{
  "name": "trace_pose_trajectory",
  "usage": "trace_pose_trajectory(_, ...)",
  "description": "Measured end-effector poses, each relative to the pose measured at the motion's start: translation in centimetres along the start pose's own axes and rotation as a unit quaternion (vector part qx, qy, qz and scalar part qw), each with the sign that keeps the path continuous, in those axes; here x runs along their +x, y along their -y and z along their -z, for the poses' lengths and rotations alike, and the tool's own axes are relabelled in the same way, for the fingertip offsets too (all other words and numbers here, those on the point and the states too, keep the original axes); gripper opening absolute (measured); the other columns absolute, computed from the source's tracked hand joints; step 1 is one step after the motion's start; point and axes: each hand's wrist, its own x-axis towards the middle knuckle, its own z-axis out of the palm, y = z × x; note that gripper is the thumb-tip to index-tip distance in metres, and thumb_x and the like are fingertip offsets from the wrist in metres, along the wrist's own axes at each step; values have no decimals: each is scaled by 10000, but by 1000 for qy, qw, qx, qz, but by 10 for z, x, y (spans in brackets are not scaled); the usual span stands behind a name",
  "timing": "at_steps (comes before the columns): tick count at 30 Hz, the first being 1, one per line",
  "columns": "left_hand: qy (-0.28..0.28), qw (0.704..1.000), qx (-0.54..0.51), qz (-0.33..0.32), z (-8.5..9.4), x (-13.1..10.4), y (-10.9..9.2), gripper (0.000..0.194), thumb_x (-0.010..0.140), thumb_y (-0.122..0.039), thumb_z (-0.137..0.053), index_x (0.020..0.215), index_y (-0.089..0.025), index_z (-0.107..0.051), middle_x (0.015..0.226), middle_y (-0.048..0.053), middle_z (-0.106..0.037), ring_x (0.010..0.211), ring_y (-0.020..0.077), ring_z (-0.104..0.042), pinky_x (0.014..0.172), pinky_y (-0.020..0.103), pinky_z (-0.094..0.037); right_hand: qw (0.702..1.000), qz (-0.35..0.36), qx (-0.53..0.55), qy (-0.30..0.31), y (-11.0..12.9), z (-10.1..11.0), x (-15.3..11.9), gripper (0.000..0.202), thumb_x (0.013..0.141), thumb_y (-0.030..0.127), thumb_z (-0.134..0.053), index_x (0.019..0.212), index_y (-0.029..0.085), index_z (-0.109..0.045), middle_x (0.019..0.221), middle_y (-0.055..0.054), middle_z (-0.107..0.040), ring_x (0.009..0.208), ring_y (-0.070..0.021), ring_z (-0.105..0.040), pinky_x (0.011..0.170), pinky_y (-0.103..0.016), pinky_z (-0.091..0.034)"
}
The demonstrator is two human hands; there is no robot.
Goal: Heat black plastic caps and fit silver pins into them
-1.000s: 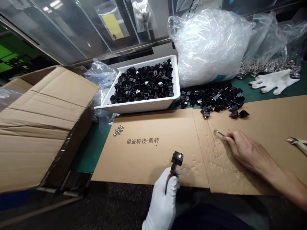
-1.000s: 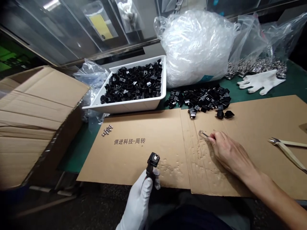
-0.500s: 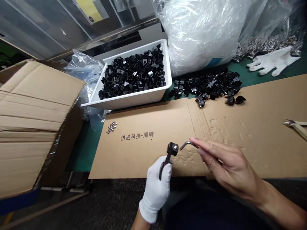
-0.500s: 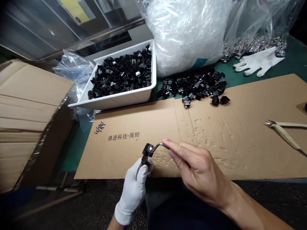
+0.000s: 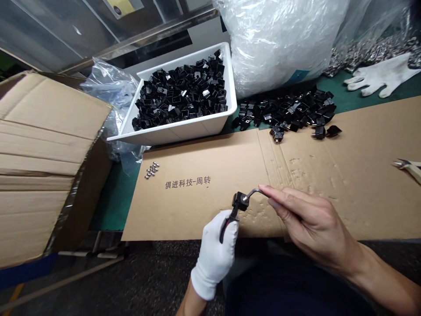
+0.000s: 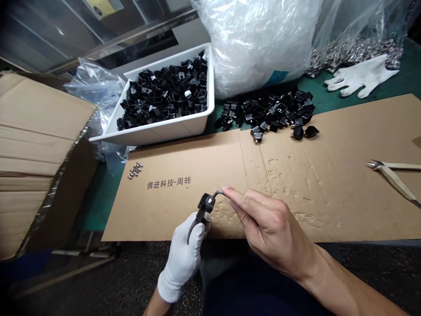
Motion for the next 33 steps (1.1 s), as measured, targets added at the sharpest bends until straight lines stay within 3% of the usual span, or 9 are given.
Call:
trace_pose_trajectory(7,16,1000,-16,9,2,-2,-2,382,1062,-476,-446,1087,-174,-679,852,47,-640,822,202,-598,799,308,-482,999,-18,30,4,2,0,-1,451,1018,83,-599,1435,245,-649,1312,-64,-770,1140,-201,-755,1011,-314,-620)
trace_pose_trajectory(13,34,996,-55,58,-3,-27,-5,401,1073,-495,-409,970,-181,-635,835,35,-619,753,171,-536,729,291,-436,993,-71,82,47,3,2,-13,438,1014,120,-617,1411,295,-676,1302,-9,-780,1129,-189,-765,1004,-294,-633)
trace_pose_trajectory(21,46,970,-156,180,-30,-63,12,507,1073,-584,-358,952,-170,-624,788,21,-578,688,139,-474,649,269,-397,972,-145,103,155,-7,-3,-28,380,1056,208,-562,1411,270,-682,1335,-16,-760,1166,-201,-755,1046,-316,-614)
trace_pose_trajectory(28,46,947,-226,222,-49,-63,30,516,1074,-582,-370,953,-154,-633,748,14,-573,647,127,-484,640,274,-406,955,-212,101,183,-19,-16,-32,366,1065,251,-552,1404,271,-688,1365,-21,-742,1272,-238,-696,1136,-414,-554)
trace_pose_trajectory(33,60,934,-259,238,-56,-61,43,526,1069,-592,-380,983,-145,-644,778,23,-591,662,131,-500,653,285,-427,943,-249,81,203,-19,-18,-30,358,1079,281,-536,1401,284,-692,1368,-14,-745,1285,-225,-688,1157,-391,-532)
